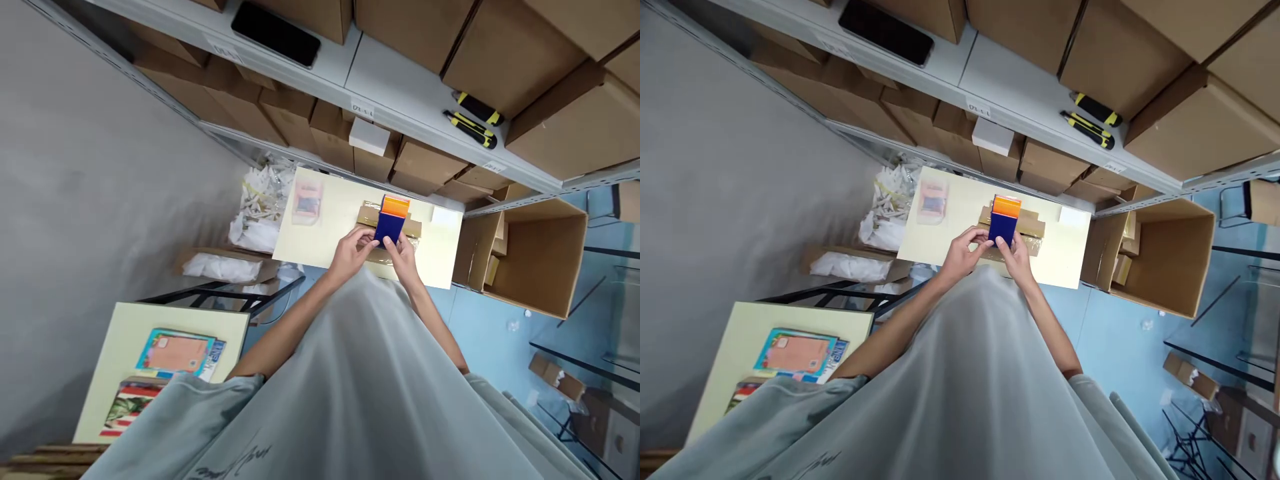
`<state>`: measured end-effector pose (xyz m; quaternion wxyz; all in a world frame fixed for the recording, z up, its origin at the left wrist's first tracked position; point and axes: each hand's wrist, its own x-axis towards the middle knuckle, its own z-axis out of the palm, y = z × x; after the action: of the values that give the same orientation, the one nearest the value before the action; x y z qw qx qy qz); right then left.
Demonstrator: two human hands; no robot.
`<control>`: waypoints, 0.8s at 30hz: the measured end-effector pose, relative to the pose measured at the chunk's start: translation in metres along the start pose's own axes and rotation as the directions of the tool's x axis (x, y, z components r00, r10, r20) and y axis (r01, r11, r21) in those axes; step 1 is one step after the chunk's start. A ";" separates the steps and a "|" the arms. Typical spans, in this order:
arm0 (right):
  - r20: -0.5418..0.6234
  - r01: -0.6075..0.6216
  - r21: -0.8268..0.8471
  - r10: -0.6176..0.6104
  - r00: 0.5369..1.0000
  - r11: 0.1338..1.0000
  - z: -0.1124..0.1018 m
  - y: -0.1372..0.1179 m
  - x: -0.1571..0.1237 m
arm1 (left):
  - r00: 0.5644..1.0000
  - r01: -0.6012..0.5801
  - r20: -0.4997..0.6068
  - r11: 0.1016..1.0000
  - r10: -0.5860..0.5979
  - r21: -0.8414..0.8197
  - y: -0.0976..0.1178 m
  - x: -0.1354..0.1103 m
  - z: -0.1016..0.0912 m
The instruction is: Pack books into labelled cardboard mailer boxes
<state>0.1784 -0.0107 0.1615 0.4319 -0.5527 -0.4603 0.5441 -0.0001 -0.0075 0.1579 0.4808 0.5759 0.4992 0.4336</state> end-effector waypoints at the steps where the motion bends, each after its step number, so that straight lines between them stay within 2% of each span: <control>1: 0.004 -0.003 -0.005 0.003 1.000 1.000 -0.002 0.000 0.000 | 1.000 -0.004 0.015 0.999 0.004 0.032 0.002 0.000 -0.002; 4: 0.014 0.000 -0.026 0.001 1.000 1.000 -0.007 0.001 -0.002 | 1.000 -0.023 0.008 0.994 0.022 0.103 0.010 0.004 -0.010; 7: 0.048 0.012 -0.044 -0.009 0.999 0.999 -0.013 0.001 -0.010 | 0.995 -0.013 -0.101 0.997 0.020 0.073 0.023 0.018 -0.019; 9: 0.066 0.023 -0.075 -0.018 0.998 0.997 -0.018 0.001 -0.017 | 0.992 0.005 -0.123 0.999 0.000 0.042 0.034 0.032 -0.026; 13: 0.109 0.028 -0.154 -0.011 0.994 0.988 -0.028 0.002 -0.030 | 0.998 0.063 0.011 0.997 -0.063 0.045 0.052 0.056 -0.033; 16: 0.134 0.013 -0.198 0.014 0.991 0.980 -0.034 0.005 -0.036 | 0.988 0.123 0.085 0.991 -0.127 0.055 0.057 0.061 -0.033; 24: 0.154 -0.014 -0.271 0.058 0.986 0.962 -0.051 0.019 -0.040 | 0.973 0.193 0.119 0.980 -0.198 0.053 0.042 0.059 -0.026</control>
<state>0.2302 -0.0523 0.1531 0.3045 -0.5690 -0.5530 0.5270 -0.0114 0.0524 0.2044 0.5394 0.5596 0.5313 0.3372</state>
